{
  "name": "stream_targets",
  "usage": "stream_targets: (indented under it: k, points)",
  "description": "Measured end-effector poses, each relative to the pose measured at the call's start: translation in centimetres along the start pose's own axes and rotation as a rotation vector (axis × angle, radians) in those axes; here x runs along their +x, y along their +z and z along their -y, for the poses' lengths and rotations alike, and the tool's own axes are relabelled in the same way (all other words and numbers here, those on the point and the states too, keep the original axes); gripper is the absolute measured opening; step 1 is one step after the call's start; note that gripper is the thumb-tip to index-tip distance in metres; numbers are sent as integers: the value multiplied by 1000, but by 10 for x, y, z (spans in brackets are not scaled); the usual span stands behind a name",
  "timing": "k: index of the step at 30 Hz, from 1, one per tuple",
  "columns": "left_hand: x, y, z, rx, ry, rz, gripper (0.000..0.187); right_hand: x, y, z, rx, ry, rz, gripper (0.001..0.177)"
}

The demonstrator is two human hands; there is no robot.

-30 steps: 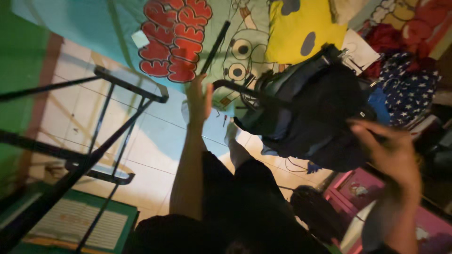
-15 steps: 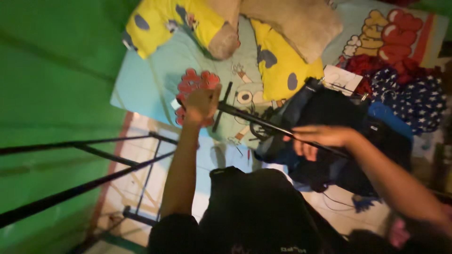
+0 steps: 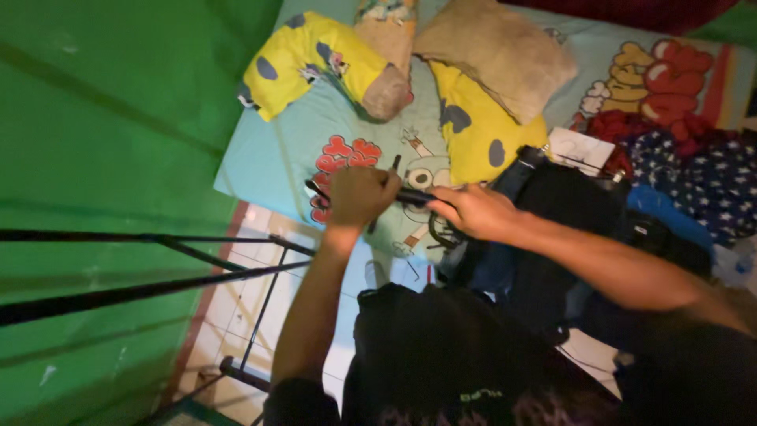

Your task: The person assembles a black metal clothing rack by connecting vertical poles to a base frame and attaching a curved top bar with hooks. The person handles multiple metal poles and the rack frame, fitting them together by hand.

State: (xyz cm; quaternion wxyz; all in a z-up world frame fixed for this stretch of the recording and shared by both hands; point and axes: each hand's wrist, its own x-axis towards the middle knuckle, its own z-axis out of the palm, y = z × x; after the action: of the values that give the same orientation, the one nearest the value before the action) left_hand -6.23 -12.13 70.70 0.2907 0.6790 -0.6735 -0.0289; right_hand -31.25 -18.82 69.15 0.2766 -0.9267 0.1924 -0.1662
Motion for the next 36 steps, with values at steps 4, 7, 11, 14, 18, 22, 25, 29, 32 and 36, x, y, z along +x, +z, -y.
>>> stream_targets:
  k: [4, 7, 11, 14, 18, 22, 25, 29, 32, 36]
  points:
    - [-15, 18, 10, 25, -33, -84, 43, 9, 5, -8, 263, 114, 221, 36]
    - [-22, 27, 18, -15, -79, -147, 42, 22, 5, -18, 625, 498, 525, 38]
    - [-36, 44, 30, -70, -173, -128, 45, 35, 9, -15, 423, 562, 581, 40]
    - [-48, 54, 48, -87, -288, -17, 48, 37, 5, -3, -158, 67, 91, 42]
    - [-77, 72, 71, -82, -434, -47, 51, 32, 18, 16, -403, 148, 195, 46]
    - [-122, 98, 72, -25, -630, -148, 65, 43, 37, 14, -395, 256, 524, 50]
    - [-149, 112, 70, -22, -768, -29, 70, 53, 49, 2, -332, 158, 625, 51]
    - [-176, 118, 81, -46, -890, 141, 72, 53, 74, -9, -248, 191, 659, 49]
    - [-193, 114, 102, -84, -885, 121, 69, 46, 83, -26, -232, 151, 592, 52]
    - [-236, 98, 126, -67, -1078, 312, 71, 39, 64, -82, -389, 258, 524, 46]
